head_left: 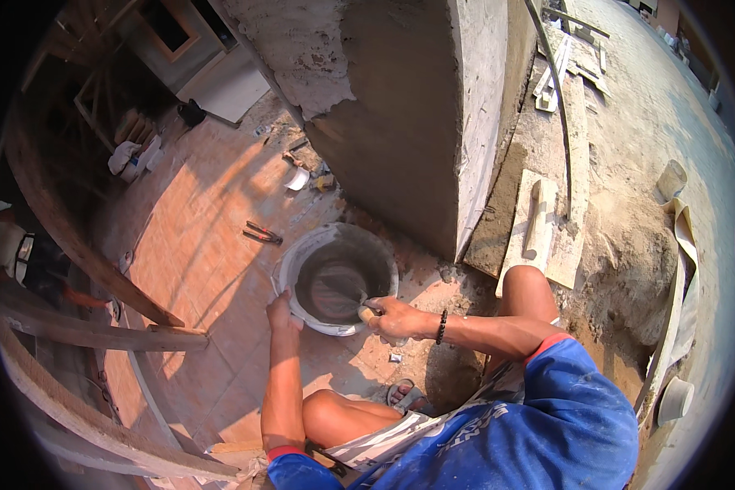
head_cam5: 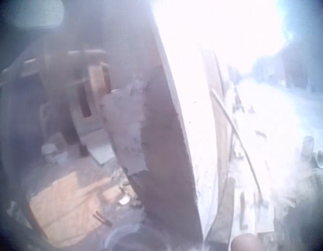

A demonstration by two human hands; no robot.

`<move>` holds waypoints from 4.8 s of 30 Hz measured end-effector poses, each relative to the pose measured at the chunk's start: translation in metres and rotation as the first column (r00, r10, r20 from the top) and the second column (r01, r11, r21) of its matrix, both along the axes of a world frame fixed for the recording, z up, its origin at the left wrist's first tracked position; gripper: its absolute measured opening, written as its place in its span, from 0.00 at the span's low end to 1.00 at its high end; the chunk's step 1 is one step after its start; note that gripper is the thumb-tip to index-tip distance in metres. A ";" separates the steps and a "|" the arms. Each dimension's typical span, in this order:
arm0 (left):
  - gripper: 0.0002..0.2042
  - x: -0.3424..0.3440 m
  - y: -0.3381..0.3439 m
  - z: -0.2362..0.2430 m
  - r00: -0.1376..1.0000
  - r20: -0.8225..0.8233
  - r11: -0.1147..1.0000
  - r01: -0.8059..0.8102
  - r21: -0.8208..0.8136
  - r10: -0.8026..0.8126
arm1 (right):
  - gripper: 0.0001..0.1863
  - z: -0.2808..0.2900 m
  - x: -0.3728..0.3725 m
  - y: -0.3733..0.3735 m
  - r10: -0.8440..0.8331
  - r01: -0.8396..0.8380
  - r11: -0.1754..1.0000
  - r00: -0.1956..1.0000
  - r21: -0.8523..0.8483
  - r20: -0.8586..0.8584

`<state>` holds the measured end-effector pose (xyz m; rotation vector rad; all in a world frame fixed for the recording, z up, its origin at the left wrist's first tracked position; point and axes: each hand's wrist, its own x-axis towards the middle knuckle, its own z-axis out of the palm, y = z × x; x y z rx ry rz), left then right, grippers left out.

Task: The person scoops cement from a bucket using a trowel and applies it to a wall. They repeatedly smooth the surface with the trowel and a wooden float while sitting on the floor.

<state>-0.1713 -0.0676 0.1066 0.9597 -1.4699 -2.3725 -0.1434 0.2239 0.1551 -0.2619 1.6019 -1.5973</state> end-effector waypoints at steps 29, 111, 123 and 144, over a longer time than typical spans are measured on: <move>0.25 0.026 -0.096 -0.065 0.944 0.186 0.918 -0.199 -0.344 0.274 | 0.27 -0.143 -0.052 0.348 -0.243 0.889 0.262 0.438 0.377 -0.865; 0.25 0.011 0.224 -0.115 0.802 -0.587 0.597 0.419 0.685 0.112 | 0.21 0.006 -0.043 0.211 0.347 -0.355 0.902 0.935 0.246 0.077; 0.23 0.056 0.147 -0.064 0.806 -0.591 0.671 0.447 0.592 -0.015 | 0.22 -0.049 -0.066 0.184 0.550 -0.406 0.834 0.567 0.372 -0.614; 0.23 0.075 0.173 -0.070 0.847 -0.528 0.619 0.447 0.646 -0.059 | 0.12 -0.001 -0.060 0.124 0.187 -0.236 0.969 0.500 0.074 -0.845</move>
